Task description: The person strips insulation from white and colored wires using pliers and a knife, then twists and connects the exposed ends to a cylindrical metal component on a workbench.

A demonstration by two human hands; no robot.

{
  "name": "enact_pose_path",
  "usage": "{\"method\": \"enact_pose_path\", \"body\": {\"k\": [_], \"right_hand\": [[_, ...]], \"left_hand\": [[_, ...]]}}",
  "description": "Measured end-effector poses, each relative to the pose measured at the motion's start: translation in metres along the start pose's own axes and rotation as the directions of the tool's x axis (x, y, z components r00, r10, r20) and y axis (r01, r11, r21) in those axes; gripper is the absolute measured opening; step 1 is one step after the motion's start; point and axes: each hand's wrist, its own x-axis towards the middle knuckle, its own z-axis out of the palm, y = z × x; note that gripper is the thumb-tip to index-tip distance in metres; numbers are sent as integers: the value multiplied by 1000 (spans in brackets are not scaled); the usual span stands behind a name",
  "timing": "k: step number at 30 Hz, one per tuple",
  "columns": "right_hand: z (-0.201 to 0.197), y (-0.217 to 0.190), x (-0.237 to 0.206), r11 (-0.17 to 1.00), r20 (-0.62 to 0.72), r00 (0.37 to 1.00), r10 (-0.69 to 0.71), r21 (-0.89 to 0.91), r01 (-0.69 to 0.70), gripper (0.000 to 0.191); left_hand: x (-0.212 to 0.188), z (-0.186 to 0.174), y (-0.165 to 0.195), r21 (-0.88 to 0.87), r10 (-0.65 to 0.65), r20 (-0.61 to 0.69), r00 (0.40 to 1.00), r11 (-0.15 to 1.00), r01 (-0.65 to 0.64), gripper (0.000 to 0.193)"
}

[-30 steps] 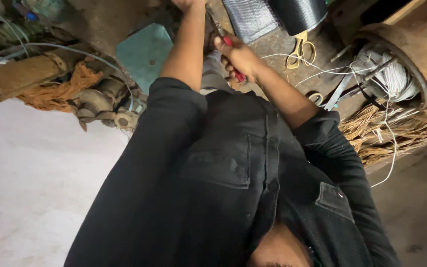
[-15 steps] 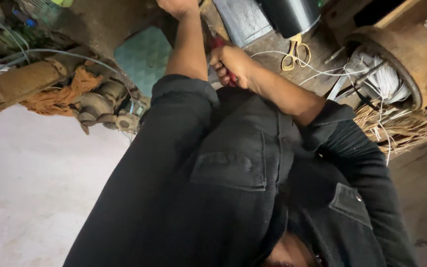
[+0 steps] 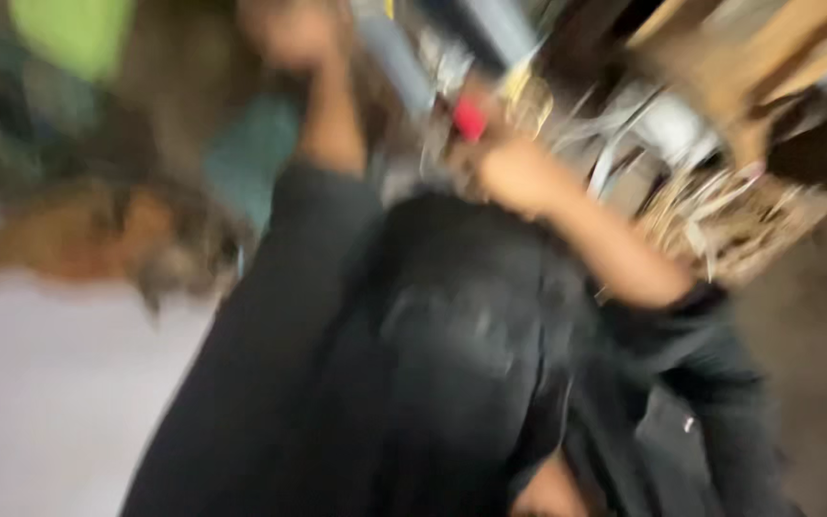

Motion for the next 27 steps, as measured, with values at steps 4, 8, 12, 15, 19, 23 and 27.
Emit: {"method": "enact_pose_path", "body": {"k": [4,8,12,15,19,23,27], "right_hand": [[33,45,8,730,80,863,498,498,-467,60],[64,81,-10,882,-25,884,466,89,-462,64],[62,75,-24,964,-112,957,267,13,-267,68],[57,69,-43,956,-194,940,280,-31,-291,71],[68,74,-83,959,-381,894,234,-63,-278,77],[93,85,-115,870,-409,782,469,65,-488,64],[120,99,-124,800,-552,613,565,183,-572,63]], "left_hand": [[4,22,8,-154,10,-56,998,988,-18,59],[12,29,-4,-238,77,64,995,969,-60,63],[9,-5,-26,-320,291,299,909,928,-192,66],[-14,-37,-44,-518,472,441,763,829,-213,58],[-16,-47,-60,-675,643,575,506,722,-151,55],[17,-33,-54,-577,626,656,422,776,-254,56],[57,-38,-47,-366,529,836,146,736,-570,59]]}}
